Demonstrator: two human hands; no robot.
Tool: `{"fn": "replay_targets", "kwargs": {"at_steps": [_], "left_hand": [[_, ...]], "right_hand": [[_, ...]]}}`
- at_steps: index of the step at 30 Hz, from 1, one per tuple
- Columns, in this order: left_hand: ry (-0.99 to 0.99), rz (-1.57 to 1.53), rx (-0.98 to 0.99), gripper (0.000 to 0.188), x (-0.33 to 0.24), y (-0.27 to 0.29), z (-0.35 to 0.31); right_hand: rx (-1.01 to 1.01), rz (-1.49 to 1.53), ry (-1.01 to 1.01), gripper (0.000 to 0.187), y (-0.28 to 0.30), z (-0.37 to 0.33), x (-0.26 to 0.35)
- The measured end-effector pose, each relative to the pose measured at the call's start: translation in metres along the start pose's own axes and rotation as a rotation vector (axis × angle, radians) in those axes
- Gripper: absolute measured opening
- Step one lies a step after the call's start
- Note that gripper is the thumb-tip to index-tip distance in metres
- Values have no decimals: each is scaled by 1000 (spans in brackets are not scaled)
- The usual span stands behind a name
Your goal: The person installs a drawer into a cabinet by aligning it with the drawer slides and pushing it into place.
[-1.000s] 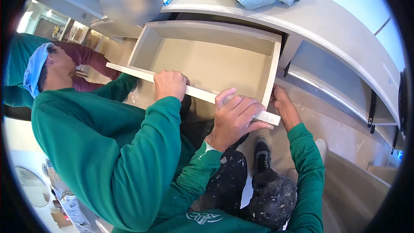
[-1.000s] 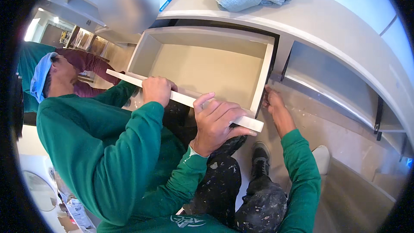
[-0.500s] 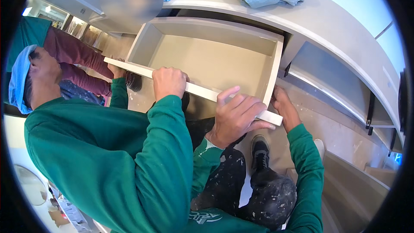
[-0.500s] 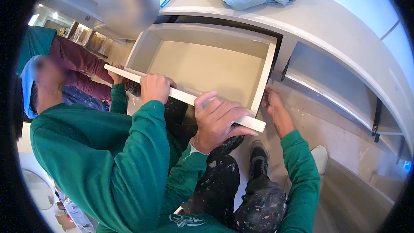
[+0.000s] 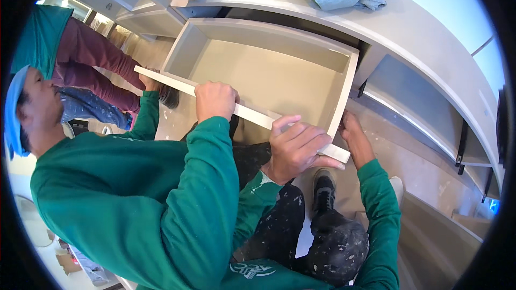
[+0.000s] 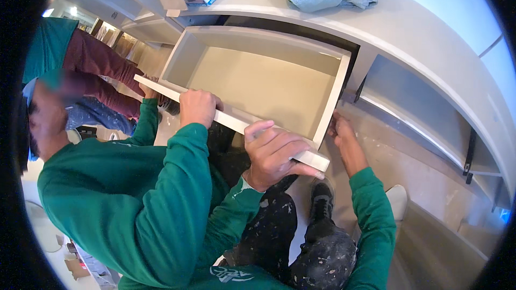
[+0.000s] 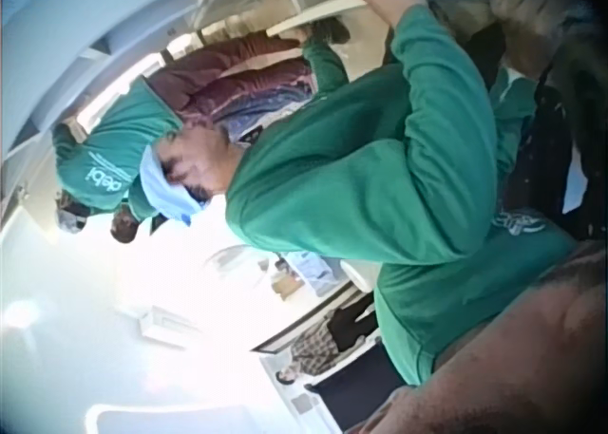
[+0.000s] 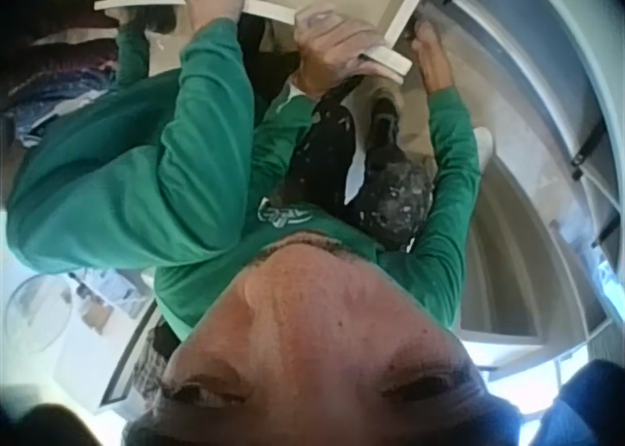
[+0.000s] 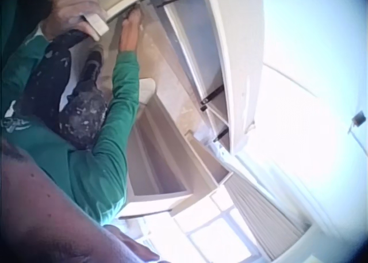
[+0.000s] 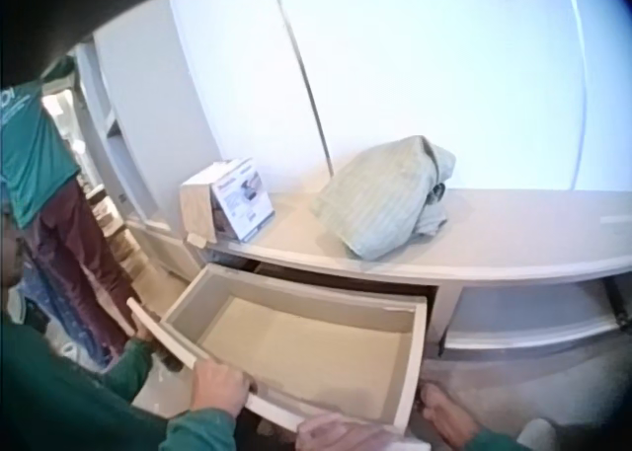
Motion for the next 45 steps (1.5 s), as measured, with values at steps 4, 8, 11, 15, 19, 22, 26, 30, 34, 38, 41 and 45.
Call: {"fn": "replay_targets", "kwargs": {"at_steps": [4,8,11,15,19,22,26,30,34,38,41,45], "left_hand": [[19,-64,-61,49,-4,-20,-5],[-1,-36,-127,51,-7,-10,7],[11,-24,-193,51,-7,-5,12],[40,-20,-197,48,-8,-30,6],[66,-21,-187,32,-5,-28,3],[69,-66,-163,24,-9,-30,9],[73,-42,-244,27,-4,-28,3],[91,15,-201,27,6,-26,-9],[100,28,-154,31,-9,-21,0],[120,12,-184,34,-10,-26,-8],[121,3,-184,33,-9,-23,-9],[104,18,-167,30,-1,-22,-10]], "right_hand": [[-30,-47,60,25,27,0,20],[-6,11,45,26,16,-7,16],[49,-13,17,26,11,-1,12],[61,11,32,25,25,13,22],[60,-1,14,24,24,25,14],[15,-32,15,22,35,37,17],[35,-7,23,21,29,29,6],[25,-43,-18,25,-1,-10,7],[-12,36,3,25,-1,-18,14],[-76,58,-7,24,-1,-20,12],[-55,79,11,24,-1,-15,6],[-5,120,28,24,-1,-13,-2]]}}
Point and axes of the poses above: each hand's wrist, its own z-axis towards the middle knuckle, its own y-axis out of the back of the hand, x = y × z, the point moved 3 cm from there along z, towards the middle knuckle, and after that the axes turned 11 degrees about z, right-handed, at the moved point
